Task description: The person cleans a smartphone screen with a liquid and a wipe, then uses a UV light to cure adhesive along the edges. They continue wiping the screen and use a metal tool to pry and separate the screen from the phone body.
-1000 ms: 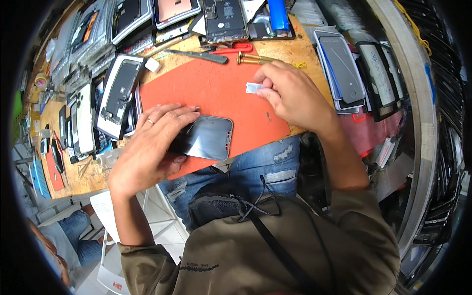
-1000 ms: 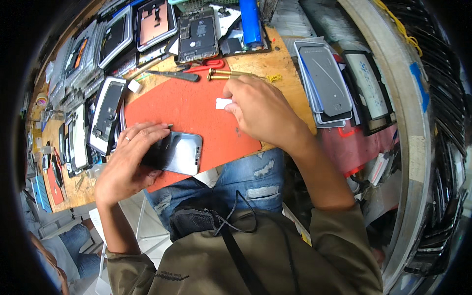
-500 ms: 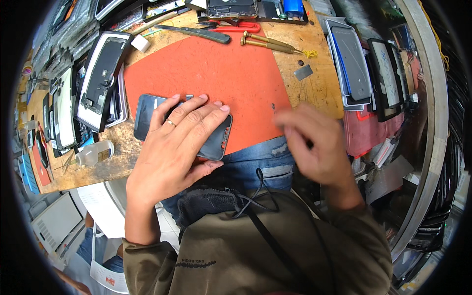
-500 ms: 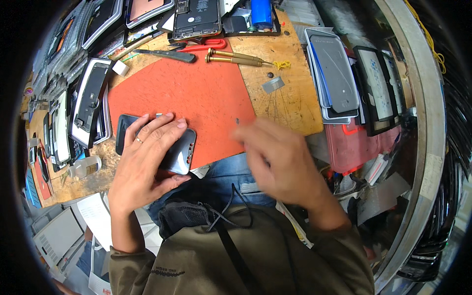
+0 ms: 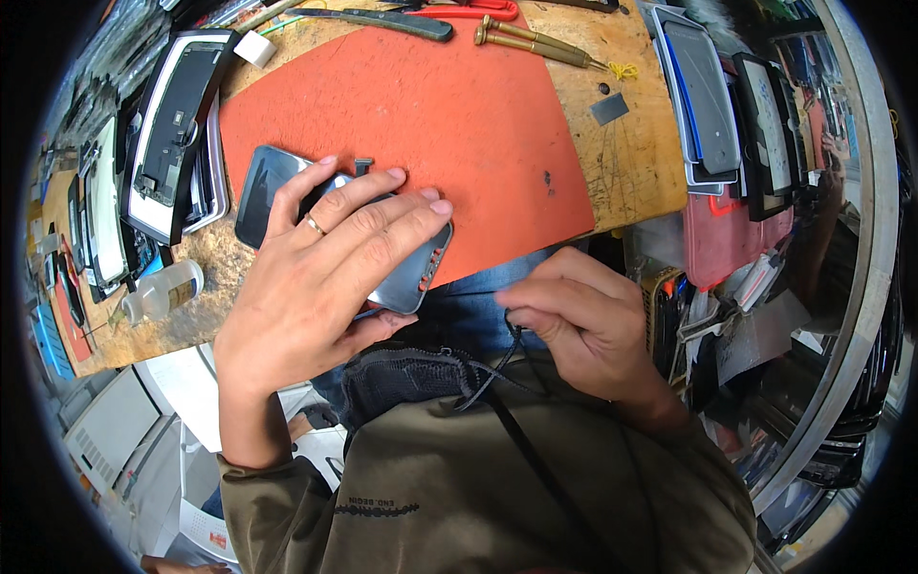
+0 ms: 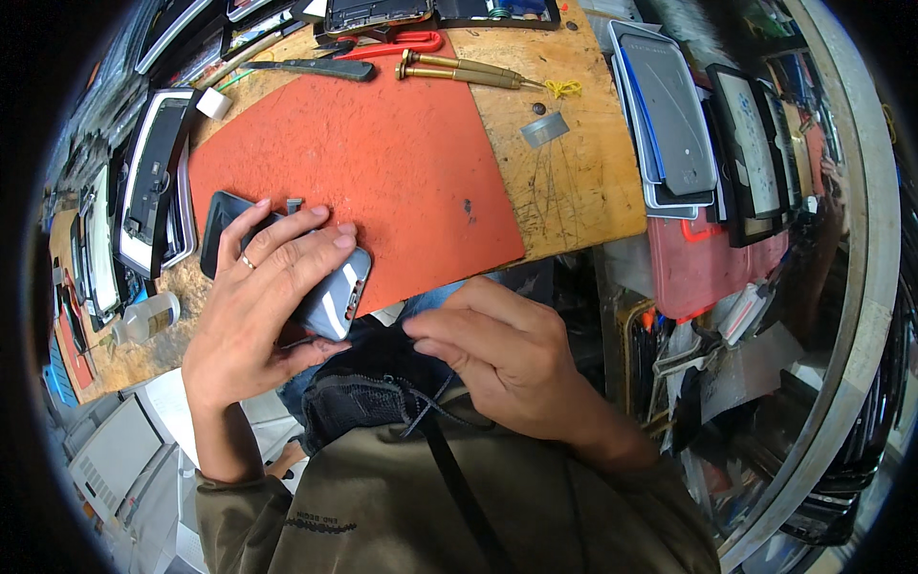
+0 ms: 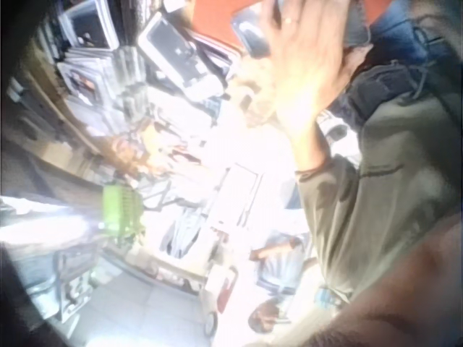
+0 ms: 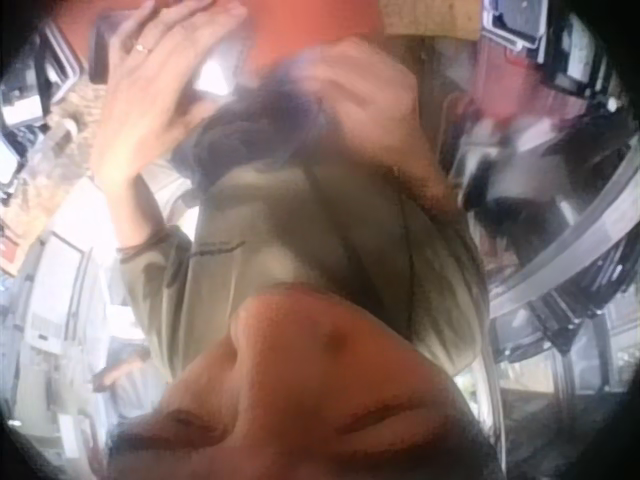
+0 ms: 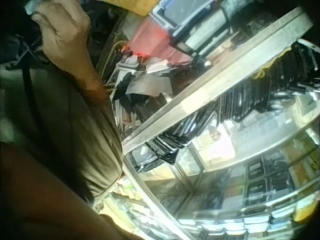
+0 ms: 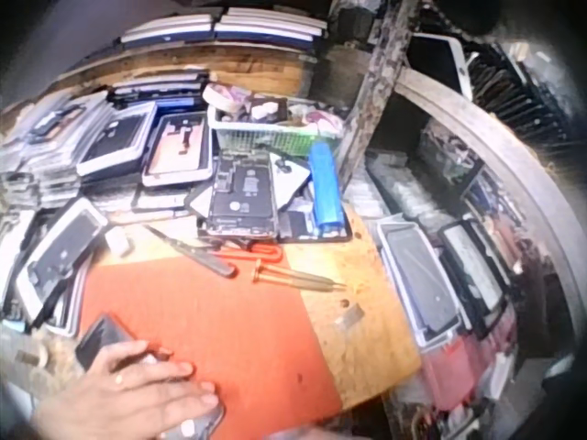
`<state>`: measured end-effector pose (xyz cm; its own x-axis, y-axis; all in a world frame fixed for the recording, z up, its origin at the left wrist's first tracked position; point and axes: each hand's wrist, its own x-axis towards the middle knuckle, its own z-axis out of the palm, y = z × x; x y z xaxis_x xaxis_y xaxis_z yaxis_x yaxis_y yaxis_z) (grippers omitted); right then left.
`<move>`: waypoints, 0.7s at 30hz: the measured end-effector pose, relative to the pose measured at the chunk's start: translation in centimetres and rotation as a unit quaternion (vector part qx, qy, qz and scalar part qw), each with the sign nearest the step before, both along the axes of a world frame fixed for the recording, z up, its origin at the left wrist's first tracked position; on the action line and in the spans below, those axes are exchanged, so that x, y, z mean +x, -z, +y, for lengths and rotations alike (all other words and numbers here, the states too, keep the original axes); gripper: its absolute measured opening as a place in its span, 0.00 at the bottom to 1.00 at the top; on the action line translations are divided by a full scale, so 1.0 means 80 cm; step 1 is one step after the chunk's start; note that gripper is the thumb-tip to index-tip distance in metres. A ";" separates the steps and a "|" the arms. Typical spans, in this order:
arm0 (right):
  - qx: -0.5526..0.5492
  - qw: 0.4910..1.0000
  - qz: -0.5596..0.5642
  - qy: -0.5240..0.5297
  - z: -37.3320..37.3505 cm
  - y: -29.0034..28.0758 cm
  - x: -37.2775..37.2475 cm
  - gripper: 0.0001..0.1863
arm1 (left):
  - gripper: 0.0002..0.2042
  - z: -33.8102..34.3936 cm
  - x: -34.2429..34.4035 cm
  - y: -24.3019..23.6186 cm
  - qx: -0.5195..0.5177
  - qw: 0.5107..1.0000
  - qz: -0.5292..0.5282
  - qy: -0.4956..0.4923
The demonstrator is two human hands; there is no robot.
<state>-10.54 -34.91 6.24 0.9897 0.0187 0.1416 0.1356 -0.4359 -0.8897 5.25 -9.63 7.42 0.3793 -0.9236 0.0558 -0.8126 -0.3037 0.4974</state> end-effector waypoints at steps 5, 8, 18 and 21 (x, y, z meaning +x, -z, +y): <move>0.059 0.987 0.039 0.143 0.037 0.009 0.011 0.08 | 0.46 -0.001 0.000 0.005 -0.018 1.000 -0.001 -0.003; 0.092 0.980 0.044 0.172 0.047 0.013 0.016 0.09 | 0.45 -0.001 0.001 0.008 -0.026 1.000 -0.004 0.000; 0.012 0.992 0.009 0.128 0.049 0.012 0.027 0.09 | 0.38 0.003 0.001 0.012 -0.022 1.000 -0.018 0.010; 0.004 0.992 0.014 0.124 0.048 0.012 0.028 0.09 | 0.34 0.003 0.002 0.011 -0.023 1.000 -0.010 0.006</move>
